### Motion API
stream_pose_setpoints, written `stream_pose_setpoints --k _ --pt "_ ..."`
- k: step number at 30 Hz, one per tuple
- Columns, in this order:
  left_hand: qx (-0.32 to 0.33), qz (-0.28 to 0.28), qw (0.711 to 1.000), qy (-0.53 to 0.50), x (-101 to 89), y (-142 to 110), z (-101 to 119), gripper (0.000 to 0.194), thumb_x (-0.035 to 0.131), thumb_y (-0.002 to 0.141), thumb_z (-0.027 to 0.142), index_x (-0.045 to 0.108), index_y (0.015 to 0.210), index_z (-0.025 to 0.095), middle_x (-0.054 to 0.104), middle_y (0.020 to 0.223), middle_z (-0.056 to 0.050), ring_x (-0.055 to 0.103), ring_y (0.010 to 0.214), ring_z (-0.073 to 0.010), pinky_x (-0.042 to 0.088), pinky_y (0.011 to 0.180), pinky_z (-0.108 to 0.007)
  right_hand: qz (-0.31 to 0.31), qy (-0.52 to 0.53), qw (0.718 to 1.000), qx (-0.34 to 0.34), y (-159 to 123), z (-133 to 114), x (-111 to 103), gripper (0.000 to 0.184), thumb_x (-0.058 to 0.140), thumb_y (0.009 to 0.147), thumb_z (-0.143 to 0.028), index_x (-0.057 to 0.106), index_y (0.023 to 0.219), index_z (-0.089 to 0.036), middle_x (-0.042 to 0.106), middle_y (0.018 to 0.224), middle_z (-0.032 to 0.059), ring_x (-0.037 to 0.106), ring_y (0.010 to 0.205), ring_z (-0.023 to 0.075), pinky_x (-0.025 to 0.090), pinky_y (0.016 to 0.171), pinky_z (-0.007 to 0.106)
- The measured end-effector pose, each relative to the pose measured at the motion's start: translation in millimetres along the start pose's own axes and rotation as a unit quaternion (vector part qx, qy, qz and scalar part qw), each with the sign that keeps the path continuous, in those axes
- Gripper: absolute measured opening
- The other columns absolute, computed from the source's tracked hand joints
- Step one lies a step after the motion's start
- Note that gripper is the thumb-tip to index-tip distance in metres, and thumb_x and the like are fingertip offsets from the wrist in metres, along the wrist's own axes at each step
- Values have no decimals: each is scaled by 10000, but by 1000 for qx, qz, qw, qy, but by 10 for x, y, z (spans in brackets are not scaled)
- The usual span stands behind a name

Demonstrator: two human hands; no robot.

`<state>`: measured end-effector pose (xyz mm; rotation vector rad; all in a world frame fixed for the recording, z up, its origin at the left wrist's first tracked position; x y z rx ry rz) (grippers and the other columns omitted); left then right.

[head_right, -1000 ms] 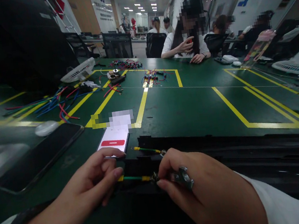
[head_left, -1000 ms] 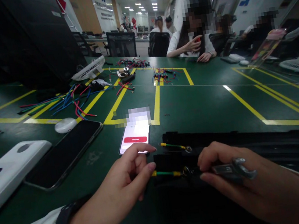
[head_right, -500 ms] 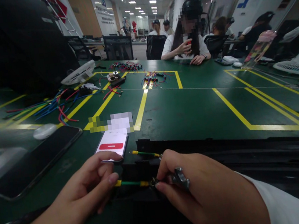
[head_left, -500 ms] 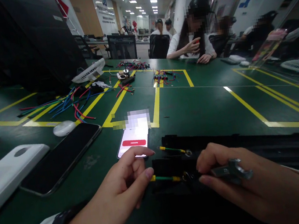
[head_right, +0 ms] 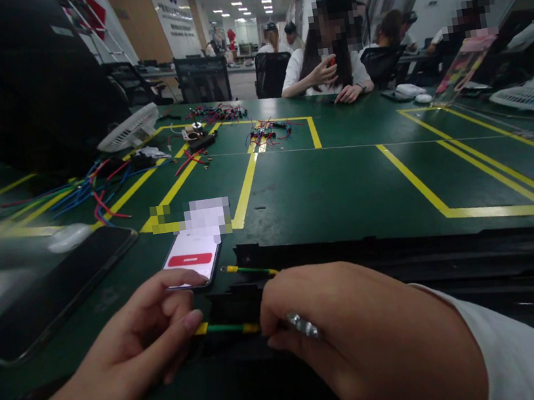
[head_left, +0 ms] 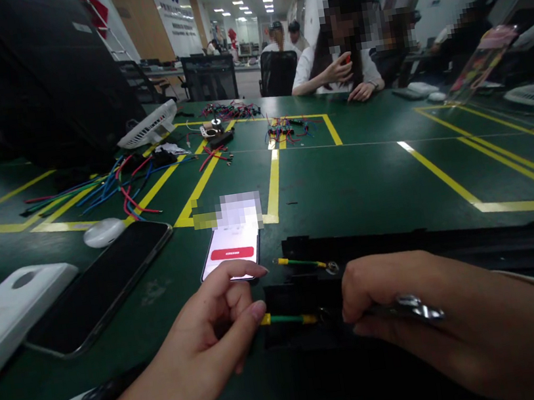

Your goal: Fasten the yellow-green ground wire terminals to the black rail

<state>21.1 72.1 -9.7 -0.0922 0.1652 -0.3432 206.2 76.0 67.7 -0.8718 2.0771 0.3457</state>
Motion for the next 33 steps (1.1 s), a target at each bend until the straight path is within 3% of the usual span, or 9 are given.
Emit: stream_pose_setpoints --k 6,10,13,19,27,33 --pt "-5 -3 1000 -4 4 1 29 183 487 986 340 426 1143 268 400 622 105 394 484 -86 349 444 -177 14 -6 1000 14 -35 -27 -60 127 570 857 -133 595 878 -256 669 793 -54 612 661 132 474 577 236" --pt "-3 -3 1000 -2 -15 -4 14 180 476 994 326 430 1161 276 400 647 99 389 496 -85 349 447 -178 79 15 994 76 -172 54 -203 64 522 907 -227 547 944 -273 628 748 -47 584 594 137 473 514 239" --pt "7 -2 1000 1 -26 0 11 203 481 991 311 429 1185 280 401 645 100 391 495 -86 350 449 -182 116 23 991 69 -237 59 -267 73 515 941 -344 535 954 -276 632 796 -15 596 637 158 470 484 237" --pt "8 -2 1000 11 -21 -6 11 174 475 990 331 433 1150 276 416 639 101 407 491 -86 362 441 -182 54 6 996 70 -166 46 -60 40 535 926 -265 514 892 -264 626 714 -52 575 544 121 460 502 237" --pt "20 -3 1000 6 -16 10 -2 206 468 991 350 418 1177 278 409 614 110 390 470 -80 342 433 -173 46 -17 997 64 -112 56 56 100 577 899 -302 530 837 -240 632 694 -30 554 510 126 415 461 240" --pt "14 -2 1000 -5 -15 1 -13 189 474 989 347 422 1156 277 411 622 109 388 475 -78 333 428 -170 43 -29 997 52 -72 25 48 90 549 878 -172 517 863 -255 623 695 -53 538 505 112 415 484 232"
Point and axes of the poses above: each hand's wrist, its own y-axis towards the middle knuckle, its own x-axis out of the palm, z = x × y, the point moved 7 cm from there along y, towards the middle knuckle
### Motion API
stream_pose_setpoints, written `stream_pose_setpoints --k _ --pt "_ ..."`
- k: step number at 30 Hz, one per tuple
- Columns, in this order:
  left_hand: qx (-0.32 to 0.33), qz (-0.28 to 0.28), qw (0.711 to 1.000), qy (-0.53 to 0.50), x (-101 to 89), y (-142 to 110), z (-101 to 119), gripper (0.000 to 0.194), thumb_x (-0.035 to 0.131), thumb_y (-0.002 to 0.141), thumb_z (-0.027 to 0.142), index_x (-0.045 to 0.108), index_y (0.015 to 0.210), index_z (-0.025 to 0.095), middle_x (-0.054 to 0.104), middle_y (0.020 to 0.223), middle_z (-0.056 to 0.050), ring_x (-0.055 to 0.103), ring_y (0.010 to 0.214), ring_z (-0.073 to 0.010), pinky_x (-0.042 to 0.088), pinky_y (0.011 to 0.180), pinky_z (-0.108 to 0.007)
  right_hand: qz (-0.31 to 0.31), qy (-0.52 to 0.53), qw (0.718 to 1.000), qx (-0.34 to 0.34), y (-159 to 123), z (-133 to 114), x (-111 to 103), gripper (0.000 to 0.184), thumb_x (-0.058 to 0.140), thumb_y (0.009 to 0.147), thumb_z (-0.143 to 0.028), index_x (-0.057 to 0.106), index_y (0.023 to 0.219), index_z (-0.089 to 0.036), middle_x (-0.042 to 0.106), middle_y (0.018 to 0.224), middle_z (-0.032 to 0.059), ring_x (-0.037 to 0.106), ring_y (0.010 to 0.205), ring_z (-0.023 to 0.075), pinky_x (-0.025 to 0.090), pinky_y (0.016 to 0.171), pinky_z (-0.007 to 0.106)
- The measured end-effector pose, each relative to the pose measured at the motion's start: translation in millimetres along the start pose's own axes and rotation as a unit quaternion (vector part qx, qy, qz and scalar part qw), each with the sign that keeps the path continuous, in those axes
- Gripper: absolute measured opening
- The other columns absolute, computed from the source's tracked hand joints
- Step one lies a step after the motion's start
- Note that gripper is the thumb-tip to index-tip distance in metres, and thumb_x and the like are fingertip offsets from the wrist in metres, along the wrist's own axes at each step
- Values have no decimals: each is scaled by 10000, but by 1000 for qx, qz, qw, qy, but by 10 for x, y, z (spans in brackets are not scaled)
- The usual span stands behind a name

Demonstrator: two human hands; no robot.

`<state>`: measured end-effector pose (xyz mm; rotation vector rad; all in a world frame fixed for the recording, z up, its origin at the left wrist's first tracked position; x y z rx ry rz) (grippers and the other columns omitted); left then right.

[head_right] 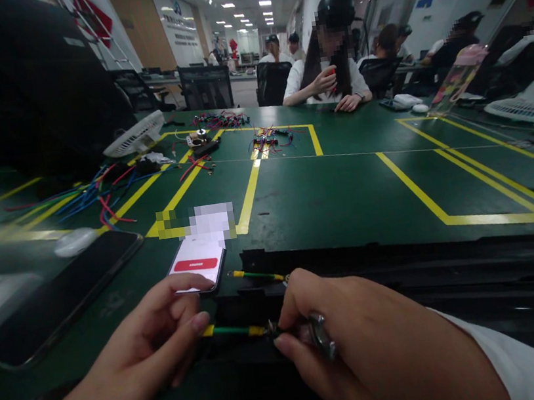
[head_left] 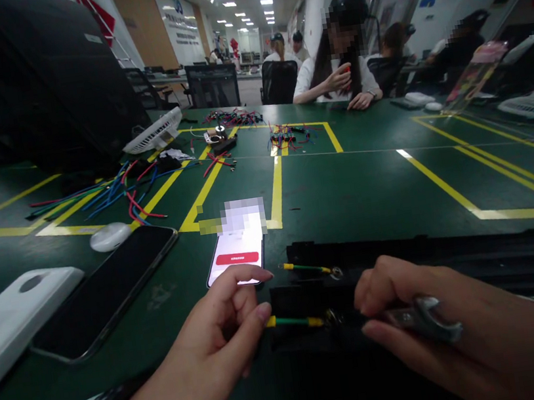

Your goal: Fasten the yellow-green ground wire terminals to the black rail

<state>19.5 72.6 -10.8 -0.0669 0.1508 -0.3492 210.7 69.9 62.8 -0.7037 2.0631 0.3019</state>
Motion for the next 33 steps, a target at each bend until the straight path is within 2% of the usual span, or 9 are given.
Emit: stream_pose_setpoints --k 6,12,18,23,27,33 --pt "-4 -2 1000 7 4 16 5 185 469 989 365 408 1140 277 407 626 107 393 489 -85 354 439 -178 -12 -13 1000 19 21 -58 -96 86 529 878 -181 533 865 -266 634 704 -58 549 534 120 414 486 231" --pt "-3 -4 1000 9 -1 -2 3 183 472 987 359 411 1137 273 409 618 110 390 475 -78 339 434 -174 -38 -8 999 -13 90 -118 -185 121 570 843 -161 580 872 -278 665 725 -70 573 542 113 408 465 213" --pt "-7 2 1000 1 3 -3 9 175 478 976 366 418 1108 267 402 616 111 375 465 -78 326 416 -169 32 20 999 4 -26 -13 -423 104 513 944 -317 604 895 -312 611 651 -79 564 527 112 442 466 196" --pt "-5 1 1000 -5 -1 12 13 175 478 983 361 425 1123 272 398 605 115 370 461 -75 317 419 -166 19 8 1000 -10 -30 -69 -278 43 558 898 -255 576 868 -279 595 624 -82 529 463 100 414 423 199" --pt "1 -3 1000 -8 -5 19 5 201 487 985 348 425 1163 280 407 610 115 387 468 -75 329 432 -167 21 -6 1000 -21 17 -120 -192 93 608 858 -187 572 844 -271 612 640 -92 537 479 90 420 457 194" --pt "4 0 1000 -15 -9 -9 -20 229 489 986 340 424 1196 277 407 611 115 395 455 -73 334 425 -172 11 -10 1000 -14 44 -89 -148 73 619 863 -206 575 827 -252 601 630 -80 508 468 94 391 450 198"
Point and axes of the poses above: each hand's wrist, its own y-axis towards the middle knuckle, its own x-axis out of the palm, z = x × y, the point moved 7 cm from there along y, towards the middle knuckle
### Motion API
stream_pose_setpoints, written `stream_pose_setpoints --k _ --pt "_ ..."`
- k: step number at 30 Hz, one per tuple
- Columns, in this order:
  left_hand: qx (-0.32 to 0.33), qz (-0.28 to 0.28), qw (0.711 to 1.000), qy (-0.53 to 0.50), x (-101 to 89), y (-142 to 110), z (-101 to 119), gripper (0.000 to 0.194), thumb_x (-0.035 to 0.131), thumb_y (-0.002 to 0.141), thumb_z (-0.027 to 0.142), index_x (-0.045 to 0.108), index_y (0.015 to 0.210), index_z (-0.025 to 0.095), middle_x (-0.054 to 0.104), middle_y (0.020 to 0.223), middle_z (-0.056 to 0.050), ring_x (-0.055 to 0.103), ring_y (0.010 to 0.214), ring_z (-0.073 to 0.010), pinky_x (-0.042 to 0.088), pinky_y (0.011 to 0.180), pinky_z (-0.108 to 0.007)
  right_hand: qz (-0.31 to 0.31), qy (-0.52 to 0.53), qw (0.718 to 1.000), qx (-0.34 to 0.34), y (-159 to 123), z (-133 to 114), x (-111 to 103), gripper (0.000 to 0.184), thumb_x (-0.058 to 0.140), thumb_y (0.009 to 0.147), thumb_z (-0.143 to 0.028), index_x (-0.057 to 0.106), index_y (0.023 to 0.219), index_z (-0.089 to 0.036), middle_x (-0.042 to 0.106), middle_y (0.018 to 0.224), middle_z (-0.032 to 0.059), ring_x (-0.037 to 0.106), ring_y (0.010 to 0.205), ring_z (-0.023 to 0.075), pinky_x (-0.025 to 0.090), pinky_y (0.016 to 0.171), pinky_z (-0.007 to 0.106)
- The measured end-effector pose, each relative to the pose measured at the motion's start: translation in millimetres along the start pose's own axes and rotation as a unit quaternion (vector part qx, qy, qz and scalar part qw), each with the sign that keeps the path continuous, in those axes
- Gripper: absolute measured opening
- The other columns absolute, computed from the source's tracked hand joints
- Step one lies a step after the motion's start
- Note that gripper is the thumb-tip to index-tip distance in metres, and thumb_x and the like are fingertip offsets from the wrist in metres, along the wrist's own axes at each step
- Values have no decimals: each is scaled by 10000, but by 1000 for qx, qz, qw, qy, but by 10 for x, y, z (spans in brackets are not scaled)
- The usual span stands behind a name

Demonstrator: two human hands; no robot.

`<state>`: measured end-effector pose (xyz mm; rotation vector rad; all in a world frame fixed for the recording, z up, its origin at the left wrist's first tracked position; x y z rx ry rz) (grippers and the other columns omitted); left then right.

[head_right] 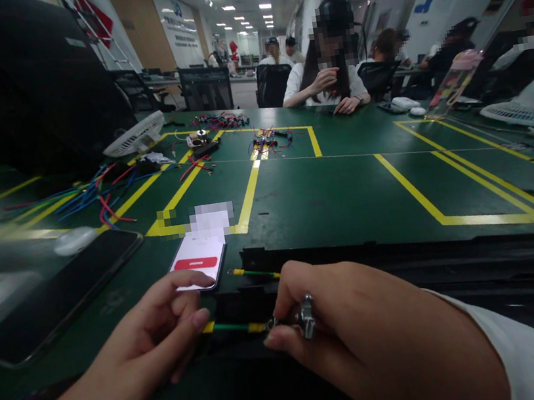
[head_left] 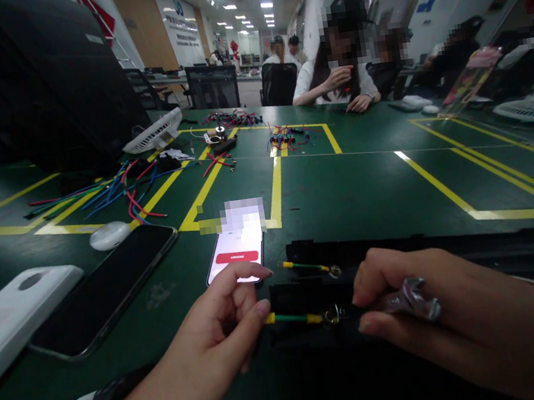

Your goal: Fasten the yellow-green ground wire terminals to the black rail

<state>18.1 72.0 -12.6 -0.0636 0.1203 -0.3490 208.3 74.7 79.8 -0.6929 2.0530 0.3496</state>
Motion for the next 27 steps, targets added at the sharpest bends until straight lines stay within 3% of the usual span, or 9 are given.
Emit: stream_pose_setpoints --k 9,18,23,27 --pt "-9 -4 1000 6 19 23 39 203 484 987 347 415 1165 275 409 615 113 386 473 -79 321 432 -174 -39 -2 999 14 27 3 11 79 548 884 -186 594 867 -248 648 709 -59 562 559 116 412 504 220" --pt "-12 1 1000 11 11 27 13 171 474 995 335 421 1149 281 412 623 109 380 476 -77 325 439 -178 -87 42 995 -16 28 -1 6 148 545 908 -184 650 939 -283 705 908 -58 645 784 136 487 676 242" --pt "-6 7 1000 8 0 11 -5 236 490 990 340 404 1204 292 410 622 111 386 463 -78 334 433 -181 -8 63 998 6 -17 48 -177 112 535 912 -255 636 868 -273 666 743 -53 600 614 127 466 536 219" --pt "-6 5 1000 8 -4 6 -14 218 480 994 345 416 1197 296 400 623 111 383 460 -77 335 425 -173 3 51 999 7 -20 59 -188 48 553 909 -248 582 879 -272 591 653 -73 509 498 101 413 445 194"
Point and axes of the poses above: each hand's wrist, its own y-axis towards the middle knuckle, its own x-axis out of the palm, z = x × y, the point moved 7 cm from there along y, towards the middle knuckle
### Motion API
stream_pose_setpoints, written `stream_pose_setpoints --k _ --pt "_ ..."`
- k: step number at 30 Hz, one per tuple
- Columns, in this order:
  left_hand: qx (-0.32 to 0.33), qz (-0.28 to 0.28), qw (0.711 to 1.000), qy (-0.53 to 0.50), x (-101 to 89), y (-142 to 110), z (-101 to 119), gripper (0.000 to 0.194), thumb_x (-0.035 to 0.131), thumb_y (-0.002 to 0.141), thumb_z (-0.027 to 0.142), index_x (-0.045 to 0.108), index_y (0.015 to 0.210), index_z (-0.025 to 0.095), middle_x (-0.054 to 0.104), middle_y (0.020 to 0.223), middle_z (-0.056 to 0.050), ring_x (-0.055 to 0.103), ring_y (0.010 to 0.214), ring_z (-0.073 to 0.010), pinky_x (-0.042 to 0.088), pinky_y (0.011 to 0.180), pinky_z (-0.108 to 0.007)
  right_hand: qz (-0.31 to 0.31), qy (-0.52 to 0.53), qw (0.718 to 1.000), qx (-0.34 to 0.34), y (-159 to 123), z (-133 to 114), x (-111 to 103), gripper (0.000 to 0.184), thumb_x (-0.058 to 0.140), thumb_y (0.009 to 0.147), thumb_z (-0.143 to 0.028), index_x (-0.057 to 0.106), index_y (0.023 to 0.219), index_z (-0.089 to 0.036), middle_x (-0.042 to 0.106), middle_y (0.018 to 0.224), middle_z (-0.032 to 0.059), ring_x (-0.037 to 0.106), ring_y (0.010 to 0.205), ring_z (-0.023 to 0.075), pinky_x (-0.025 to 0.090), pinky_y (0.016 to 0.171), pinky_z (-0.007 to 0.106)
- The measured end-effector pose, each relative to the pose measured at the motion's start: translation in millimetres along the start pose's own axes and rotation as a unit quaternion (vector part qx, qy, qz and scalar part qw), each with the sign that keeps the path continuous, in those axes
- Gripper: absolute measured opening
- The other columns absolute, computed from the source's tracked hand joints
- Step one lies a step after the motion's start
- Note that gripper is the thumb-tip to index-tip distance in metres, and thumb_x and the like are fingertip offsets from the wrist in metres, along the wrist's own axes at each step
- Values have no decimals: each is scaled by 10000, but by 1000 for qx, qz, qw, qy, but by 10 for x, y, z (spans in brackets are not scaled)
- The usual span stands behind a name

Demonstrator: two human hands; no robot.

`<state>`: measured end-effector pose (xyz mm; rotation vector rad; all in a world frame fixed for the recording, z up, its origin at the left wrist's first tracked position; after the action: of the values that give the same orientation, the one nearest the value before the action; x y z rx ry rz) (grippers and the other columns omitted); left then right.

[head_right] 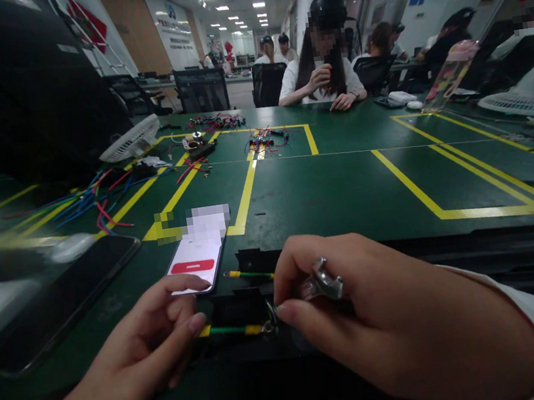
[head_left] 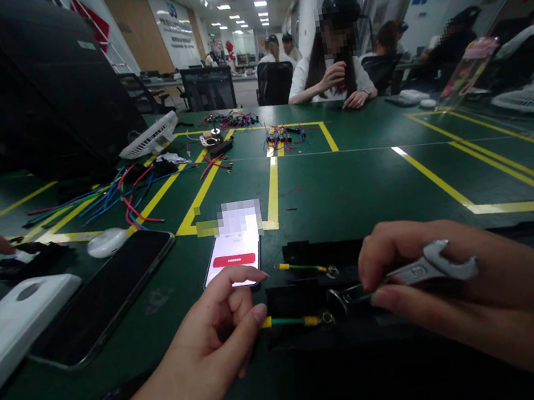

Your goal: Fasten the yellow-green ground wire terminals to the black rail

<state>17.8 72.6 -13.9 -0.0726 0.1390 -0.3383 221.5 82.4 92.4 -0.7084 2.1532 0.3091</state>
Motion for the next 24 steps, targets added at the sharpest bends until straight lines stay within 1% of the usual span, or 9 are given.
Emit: stream_pose_setpoints --k 5,10,13,19,24 --pt "4 1 1000 1 -3 6 10 199 488 992 339 440 1178 287 403 627 107 385 460 -72 330 424 -169 -5 -24 1000 -6 16 1 105 54 577 882 -217 569 849 -258 585 627 -79 502 477 95 384 441 199" --pt "12 4 1000 3 4 12 22 211 496 987 333 435 1183 284 407 620 111 387 451 -68 332 422 -166 -16 -41 999 8 33 0 173 39 605 868 -215 587 868 -250 627 673 -67 537 515 106 391 473 210" --pt "8 0 1000 -1 16 6 26 205 488 988 340 429 1175 281 411 619 110 388 457 -72 341 423 -165 -28 -47 998 5 44 0 206 34 618 862 -213 597 862 -239 643 691 -58 545 519 107 391 481 213" --pt "7 0 1000 3 17 14 57 185 487 983 339 436 1146 268 404 613 109 375 460 -76 322 417 -167 -39 -46 998 10 66 -17 220 60 571 880 -202 607 884 -251 668 744 -49 575 585 122 408 518 223" --pt "1 1 1000 15 20 11 78 195 487 978 354 432 1136 254 406 616 105 387 468 -81 338 420 -169 -60 -36 998 -4 51 -71 219 95 541 899 -199 612 871 -257 670 773 -48 588 651 131 425 559 228"
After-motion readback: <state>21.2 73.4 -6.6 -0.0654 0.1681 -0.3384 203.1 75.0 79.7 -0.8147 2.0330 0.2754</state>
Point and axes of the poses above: each hand's wrist, its own y-axis towards the middle knuckle, its own x-axis out of the palm, z = x × y, the point moved 7 cm from there along y, towards the middle knuckle
